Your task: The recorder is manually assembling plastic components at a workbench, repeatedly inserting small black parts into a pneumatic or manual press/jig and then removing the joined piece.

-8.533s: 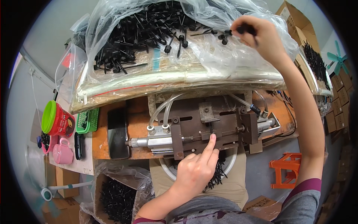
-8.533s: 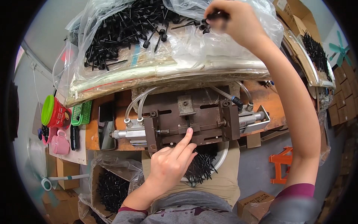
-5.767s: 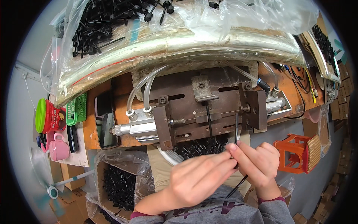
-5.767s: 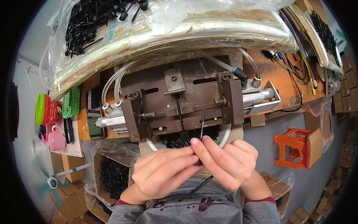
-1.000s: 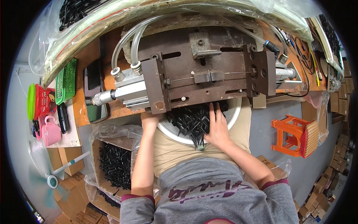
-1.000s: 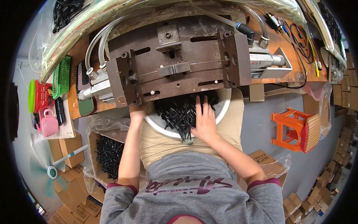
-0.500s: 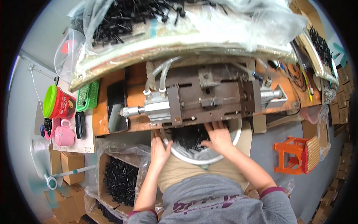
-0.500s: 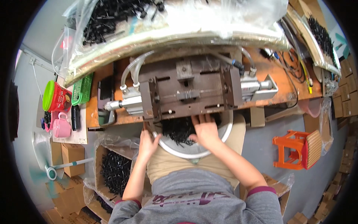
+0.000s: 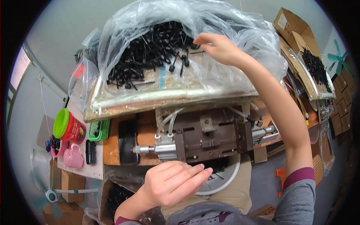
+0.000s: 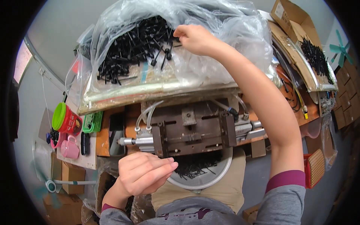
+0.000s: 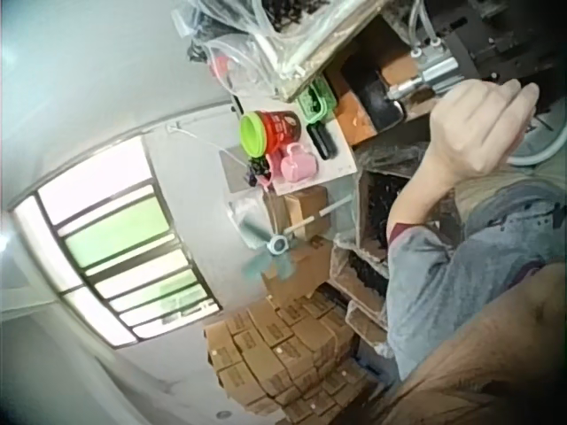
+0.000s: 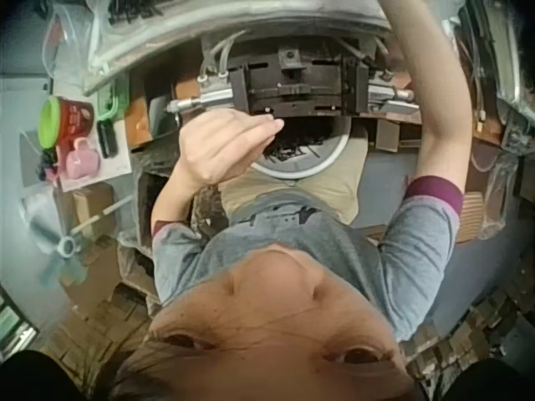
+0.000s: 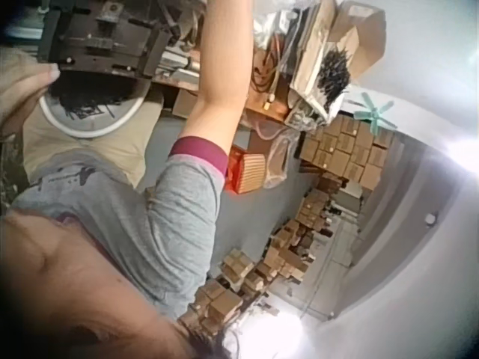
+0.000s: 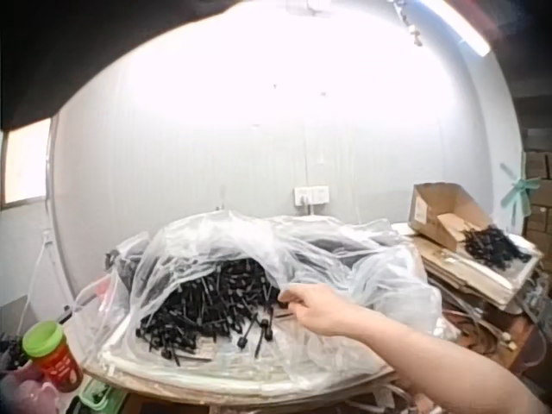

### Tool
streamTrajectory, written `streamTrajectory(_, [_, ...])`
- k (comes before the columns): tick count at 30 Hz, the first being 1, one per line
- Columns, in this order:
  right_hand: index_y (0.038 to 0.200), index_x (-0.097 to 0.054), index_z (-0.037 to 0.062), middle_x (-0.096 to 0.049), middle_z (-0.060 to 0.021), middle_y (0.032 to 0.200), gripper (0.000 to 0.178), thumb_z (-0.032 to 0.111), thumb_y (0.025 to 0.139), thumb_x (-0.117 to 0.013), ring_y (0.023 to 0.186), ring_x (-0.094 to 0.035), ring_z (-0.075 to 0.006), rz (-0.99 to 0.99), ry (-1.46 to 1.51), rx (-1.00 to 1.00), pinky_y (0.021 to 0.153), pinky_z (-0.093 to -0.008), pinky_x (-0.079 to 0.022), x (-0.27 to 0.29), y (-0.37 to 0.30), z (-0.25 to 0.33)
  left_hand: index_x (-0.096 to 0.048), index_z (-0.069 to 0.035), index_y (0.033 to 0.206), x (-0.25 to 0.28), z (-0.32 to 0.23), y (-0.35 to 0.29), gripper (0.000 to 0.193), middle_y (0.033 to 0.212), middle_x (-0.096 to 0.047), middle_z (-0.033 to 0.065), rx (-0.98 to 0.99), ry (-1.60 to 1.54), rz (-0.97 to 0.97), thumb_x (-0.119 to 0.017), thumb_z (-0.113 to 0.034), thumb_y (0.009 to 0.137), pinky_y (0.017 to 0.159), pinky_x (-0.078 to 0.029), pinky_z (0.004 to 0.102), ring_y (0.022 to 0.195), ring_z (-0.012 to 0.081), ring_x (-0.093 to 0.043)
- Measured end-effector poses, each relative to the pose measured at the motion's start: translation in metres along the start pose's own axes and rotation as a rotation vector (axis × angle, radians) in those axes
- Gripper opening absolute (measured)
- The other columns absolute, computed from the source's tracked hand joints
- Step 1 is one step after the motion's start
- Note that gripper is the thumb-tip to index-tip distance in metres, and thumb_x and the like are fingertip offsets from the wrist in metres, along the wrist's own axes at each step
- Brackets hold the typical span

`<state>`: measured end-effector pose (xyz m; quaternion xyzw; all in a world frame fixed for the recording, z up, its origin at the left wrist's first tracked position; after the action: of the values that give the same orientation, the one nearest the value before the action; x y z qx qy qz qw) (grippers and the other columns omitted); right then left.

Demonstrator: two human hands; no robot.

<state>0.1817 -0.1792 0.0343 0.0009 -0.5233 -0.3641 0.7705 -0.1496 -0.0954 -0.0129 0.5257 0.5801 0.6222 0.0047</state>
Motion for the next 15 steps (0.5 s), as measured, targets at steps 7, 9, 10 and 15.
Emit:
streamTrajectory(7, [0.133,-0.058,0.0046,-0.062,-0.0209,0.130,0.055,0.033,0.087,-0.071,0.125,-0.057,-0.0343,-0.349,-0.558,-0.277,0.101,-0.0457,-0.048,0.131,0.106,-0.105,-0.065,-0.004,0.117,0.022,0.038,0.021,0.042,0.091,-0.075,0.0117,-0.075,0.022,0.050,-0.079,-0.007,0.078,0.059,-0.056,0.0310,0.066,0.0202,-0.070])
streamTrajectory(9, [0.129,-0.060,0.0044,-0.067,-0.0213,0.119,0.051,0.028,0.084,-0.071,0.115,-0.062,-0.0372,-0.668,-0.951,-0.227,0.099,-0.0468,-0.049,0.173,0.108,-0.125,-0.052,-0.001,0.132,0.020,0.056,0.022,0.057,0.092,-0.075,0.0137,-0.076,-0.034,0.021,-0.077,-0.007,0.081,0.060,-0.056,0.0325,0.068,0.0230,-0.071])
streamTrajectory(10, [0.127,-0.060,0.0045,-0.069,-0.0200,0.114,0.050,0.024,0.082,-0.070,0.112,-0.064,-0.0376,-0.708,-0.989,-0.166,0.099,-0.0470,-0.048,0.154,0.114,-0.094,-0.051,0.000,0.133,0.025,0.063,0.022,0.058,0.094,-0.075,0.0140,-0.009,0.021,0.027,-0.078,-0.007,0.081,0.064,-0.056,0.0333,0.072,0.0243,-0.071])
streamTrajectory(15, [0.109,-0.064,0.0076,-0.070,-0.0169,0.098,0.028,0.023,0.086,-0.068,0.094,-0.067,-0.0377,-0.033,-0.965,0.234,0.084,-0.0492,-0.052,0.073,0.068,-0.018,-0.048,0.003,0.139,0.015,0.102,0.051,0.068,0.130,-0.062,0.0219,0.153,0.071,0.054,-0.078,-0.008,0.079,0.100,-0.046,0.0414,0.120,0.0334,-0.059])
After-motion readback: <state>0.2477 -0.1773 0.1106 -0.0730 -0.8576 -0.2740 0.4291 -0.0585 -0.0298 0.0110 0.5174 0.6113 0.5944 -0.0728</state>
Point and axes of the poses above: each hand's wrist, its own y-axis towards the middle knuckle, its own x-axis out of the back of the hand, z = x × y, the point moved 2 cm from there along y, towards the middle knuckle
